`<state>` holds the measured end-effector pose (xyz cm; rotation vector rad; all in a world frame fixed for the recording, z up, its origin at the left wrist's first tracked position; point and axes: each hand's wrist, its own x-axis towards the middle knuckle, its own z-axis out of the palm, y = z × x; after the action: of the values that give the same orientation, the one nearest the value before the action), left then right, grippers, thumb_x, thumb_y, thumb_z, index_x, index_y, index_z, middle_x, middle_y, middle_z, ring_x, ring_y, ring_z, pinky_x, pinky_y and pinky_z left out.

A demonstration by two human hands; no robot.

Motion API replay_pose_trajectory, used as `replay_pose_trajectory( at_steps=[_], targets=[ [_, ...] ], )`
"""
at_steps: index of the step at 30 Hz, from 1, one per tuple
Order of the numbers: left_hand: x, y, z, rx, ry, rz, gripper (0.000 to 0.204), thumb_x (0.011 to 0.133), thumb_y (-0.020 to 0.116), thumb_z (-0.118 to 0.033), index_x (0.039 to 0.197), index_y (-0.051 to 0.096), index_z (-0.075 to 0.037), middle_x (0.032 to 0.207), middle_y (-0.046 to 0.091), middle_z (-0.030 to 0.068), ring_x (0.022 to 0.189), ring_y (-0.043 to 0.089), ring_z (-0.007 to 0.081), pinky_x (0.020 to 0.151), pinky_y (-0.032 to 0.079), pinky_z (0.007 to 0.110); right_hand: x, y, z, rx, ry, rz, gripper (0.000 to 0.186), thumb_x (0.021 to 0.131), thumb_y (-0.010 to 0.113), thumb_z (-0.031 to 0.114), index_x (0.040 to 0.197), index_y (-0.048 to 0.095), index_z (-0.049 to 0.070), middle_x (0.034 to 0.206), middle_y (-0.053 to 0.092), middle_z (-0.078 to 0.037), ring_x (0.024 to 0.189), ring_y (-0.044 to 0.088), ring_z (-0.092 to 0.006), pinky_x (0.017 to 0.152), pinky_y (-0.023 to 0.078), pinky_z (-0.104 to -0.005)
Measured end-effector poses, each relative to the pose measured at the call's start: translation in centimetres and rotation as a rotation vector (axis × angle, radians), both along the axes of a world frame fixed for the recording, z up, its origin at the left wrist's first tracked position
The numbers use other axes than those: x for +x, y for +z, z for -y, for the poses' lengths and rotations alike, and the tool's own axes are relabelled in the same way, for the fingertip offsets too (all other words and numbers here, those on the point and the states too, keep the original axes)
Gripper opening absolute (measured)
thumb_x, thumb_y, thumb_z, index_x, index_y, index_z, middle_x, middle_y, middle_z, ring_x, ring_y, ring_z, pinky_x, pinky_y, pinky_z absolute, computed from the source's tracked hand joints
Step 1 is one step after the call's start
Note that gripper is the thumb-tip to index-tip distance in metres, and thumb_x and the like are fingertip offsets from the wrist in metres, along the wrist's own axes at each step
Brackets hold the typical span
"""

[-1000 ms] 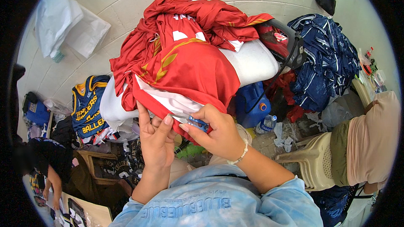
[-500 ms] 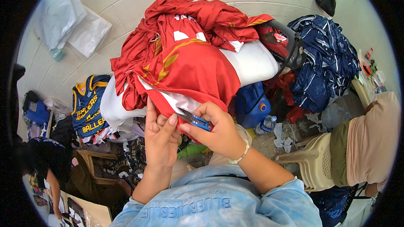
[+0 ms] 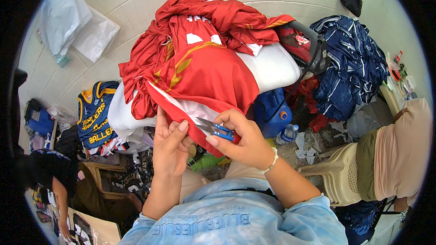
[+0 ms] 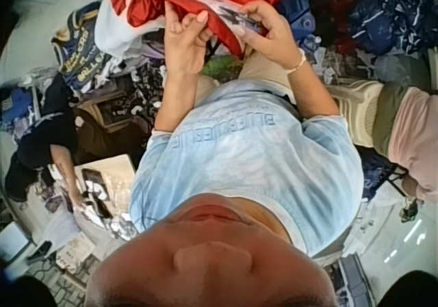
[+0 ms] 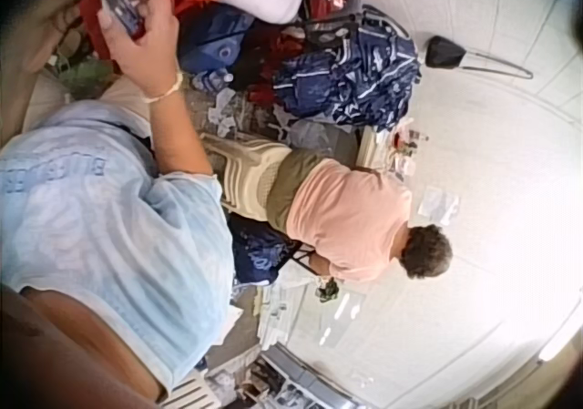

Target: The person uses scissors to trim the white hem of a red jersey draped over a mannequin. They repeatedly cut small sections of the hem, adjust the fabric, and continue trimming along the edge.

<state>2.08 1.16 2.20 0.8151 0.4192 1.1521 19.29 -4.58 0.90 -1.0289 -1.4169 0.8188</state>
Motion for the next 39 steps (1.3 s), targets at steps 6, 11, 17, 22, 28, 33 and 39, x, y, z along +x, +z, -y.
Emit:
replay_pose_trajectory(
  at_steps=[6,11,17,22,28,33,39],
  targets=[
    [0.3,0.2,1.0,0.015,0.068,0.031,0.085,0.090,0.054,0.005,0.150,-0.003,-0.015,0.103,0.064,0.0071,0.093,0.064,0.0136,0.076,0.055,0.028,-1.4,-0.5,0.2,0.109,-0.171,0.080,0.028,0.079,0.076,0.014,0.093,0.057,0.000,0.075,0.063,-0.007,0.066,0.059,-0.0082,0.060,0.046,-0.0235],
    [0.6,0.2,1.7,-0.006,0.128,0.035,0.086,0.090,0.054,0.004,0.151,-0.003,-0.016,0.101,0.064,0.0048,0.087,0.063,0.0095,0.070,0.051,0.022,-1.9,-0.4,0.4,0.193,-0.237,0.191,0.029,0.078,0.078,0.015,0.093,0.059,-0.001,0.076,0.063,-0.008,0.063,0.058,-0.0097,0.057,0.045,-0.0240],
    [0.3,0.0,1.6,0.022,0.103,0.030,0.086,0.090,0.055,0.005,0.151,-0.003,-0.016,0.098,0.065,0.0033,0.084,0.062,0.0076,0.067,0.050,0.021,-2.1,-0.7,0.1,0.201,-0.188,0.108,0.029,0.078,0.078,0.015,0.093,0.059,-0.001,0.074,0.060,-0.005,0.058,0.051,-0.0075,0.051,0.041,-0.0228],
    [0.4,-0.1,1.7,0.013,0.097,0.024,0.086,0.090,0.055,0.004,0.151,-0.002,-0.016,0.098,0.065,0.0030,0.083,0.061,0.0073,0.065,0.048,0.021,-2.0,-0.7,-0.1,0.194,-0.183,0.081,0.027,0.079,0.077,0.014,0.093,0.060,0.000,0.075,0.060,-0.003,0.059,0.051,-0.0061,0.051,0.040,-0.0219],
    [0.4,0.0,1.5,0.002,0.090,0.018,0.085,0.090,0.056,0.004,0.151,-0.001,-0.015,0.100,0.064,0.0031,0.084,0.062,0.0088,0.068,0.050,0.022,-1.6,0.1,0.0,0.125,-0.249,0.254,0.024,0.080,0.076,0.015,0.090,0.059,0.000,0.075,0.060,-0.003,0.062,0.051,-0.0051,0.053,0.041,-0.0217],
    [0.6,-1.5,1.7,-0.041,0.063,0.075,0.069,0.090,0.053,0.003,0.147,0.016,-0.008,0.120,0.057,0.0089,0.105,0.060,0.0156,0.085,0.054,0.027,-2.2,-0.3,-0.5,-0.054,-0.039,-0.166,0.022,0.080,0.075,0.013,0.086,0.057,0.002,0.076,0.062,-0.004,0.067,0.052,-0.0049,0.058,0.044,-0.0226],
    [0.1,-4.1,1.3,-0.229,-0.136,0.281,0.038,0.093,0.053,-0.005,0.130,0.044,-0.005,0.116,0.060,0.0075,0.102,0.061,0.0161,0.086,0.053,0.034,-1.5,-0.8,-0.2,-0.011,0.002,0.149,0.018,0.075,0.071,0.005,0.087,0.058,0.002,0.071,0.059,-0.005,0.063,0.053,-0.0071,0.058,0.044,-0.0241]
  ],
)
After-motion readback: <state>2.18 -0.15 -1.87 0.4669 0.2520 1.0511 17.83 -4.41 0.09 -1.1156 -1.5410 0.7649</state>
